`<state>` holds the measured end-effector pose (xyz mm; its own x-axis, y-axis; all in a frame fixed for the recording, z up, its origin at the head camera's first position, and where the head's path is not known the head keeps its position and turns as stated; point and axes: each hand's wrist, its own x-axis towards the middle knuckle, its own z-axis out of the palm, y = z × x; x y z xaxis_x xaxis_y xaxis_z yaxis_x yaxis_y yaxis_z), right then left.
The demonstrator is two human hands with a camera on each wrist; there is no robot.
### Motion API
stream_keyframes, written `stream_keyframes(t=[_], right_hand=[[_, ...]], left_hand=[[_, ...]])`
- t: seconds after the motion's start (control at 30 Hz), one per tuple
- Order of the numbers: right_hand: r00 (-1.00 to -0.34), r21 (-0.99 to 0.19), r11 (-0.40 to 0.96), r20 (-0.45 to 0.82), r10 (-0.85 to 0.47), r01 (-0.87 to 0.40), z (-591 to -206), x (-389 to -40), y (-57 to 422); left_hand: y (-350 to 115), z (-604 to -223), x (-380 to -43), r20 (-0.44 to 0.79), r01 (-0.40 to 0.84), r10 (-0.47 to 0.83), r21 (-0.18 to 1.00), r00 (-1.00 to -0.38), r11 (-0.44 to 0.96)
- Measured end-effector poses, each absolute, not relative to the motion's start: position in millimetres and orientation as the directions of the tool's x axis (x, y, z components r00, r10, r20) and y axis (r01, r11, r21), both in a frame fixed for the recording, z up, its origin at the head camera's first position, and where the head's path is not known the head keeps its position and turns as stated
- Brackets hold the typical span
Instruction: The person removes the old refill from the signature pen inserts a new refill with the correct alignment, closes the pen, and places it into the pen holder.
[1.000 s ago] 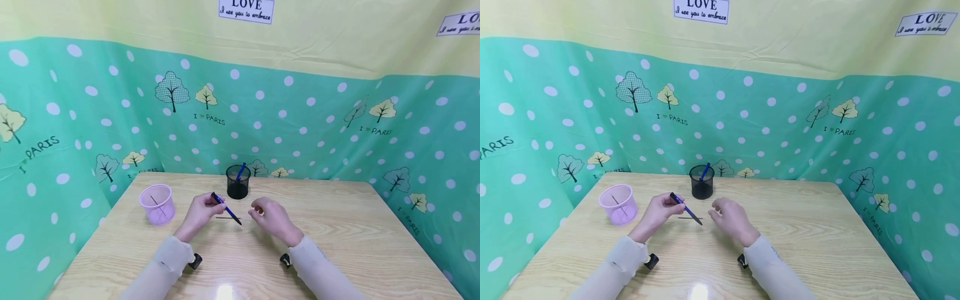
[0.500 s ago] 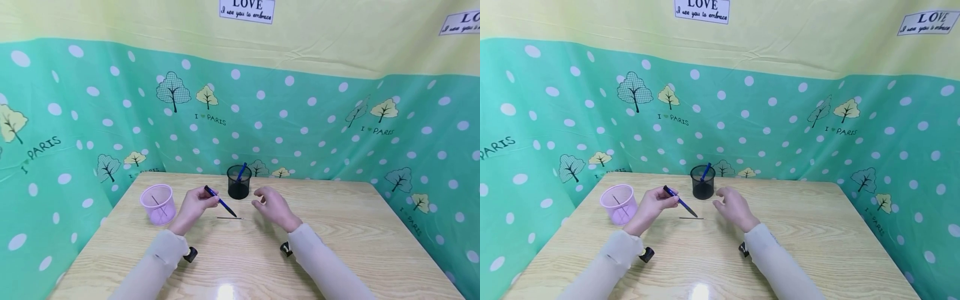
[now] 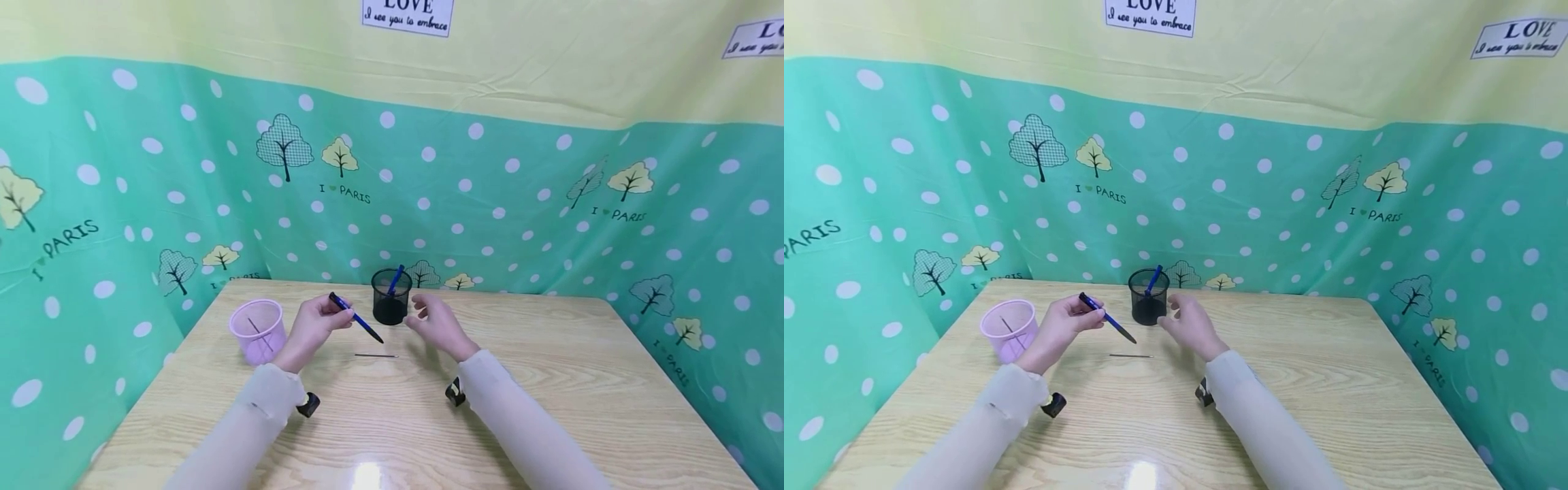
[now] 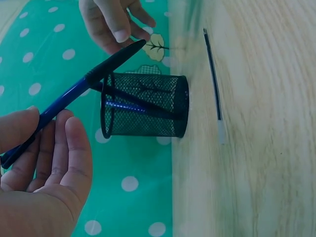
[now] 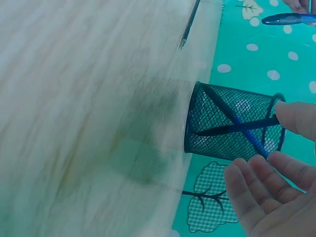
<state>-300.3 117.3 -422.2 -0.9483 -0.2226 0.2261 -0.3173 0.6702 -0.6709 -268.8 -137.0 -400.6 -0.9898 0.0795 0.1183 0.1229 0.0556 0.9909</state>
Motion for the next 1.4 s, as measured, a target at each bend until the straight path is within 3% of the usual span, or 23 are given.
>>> stream_keyframes(t=[0.47,0.87,1.23,1.4], right_hand=[[-0.985,-0.837,0.528,0.076,-0.153,-0.146,-437.7,-322.9,113.4],[-0.982,-0.936,0.343,0.014,-0.186,-0.078,-442.3,-342.5,107.2],[-0.986,-0.935,0.353,-0.026,-0.166,-0.035,-446.1,-353.3,101.7],[-0.983,-0.957,0.288,-0.017,-0.185,-0.038,-447.4,-361.2,99.2]], left_hand=[[-137.9,-397.3,-278.7,0.115,0.117,0.067,0.992,-0.991,0.038],[-143.8,-389.6,-283.1,0.139,0.141,0.045,0.989,-0.989,0.044],[-145.1,-387.8,-285.4,0.134,0.134,0.047,0.991,-0.990,-0.002],[-146.3,-386.0,-285.5,0.134,0.134,0.041,0.991,-0.990,0.002]])
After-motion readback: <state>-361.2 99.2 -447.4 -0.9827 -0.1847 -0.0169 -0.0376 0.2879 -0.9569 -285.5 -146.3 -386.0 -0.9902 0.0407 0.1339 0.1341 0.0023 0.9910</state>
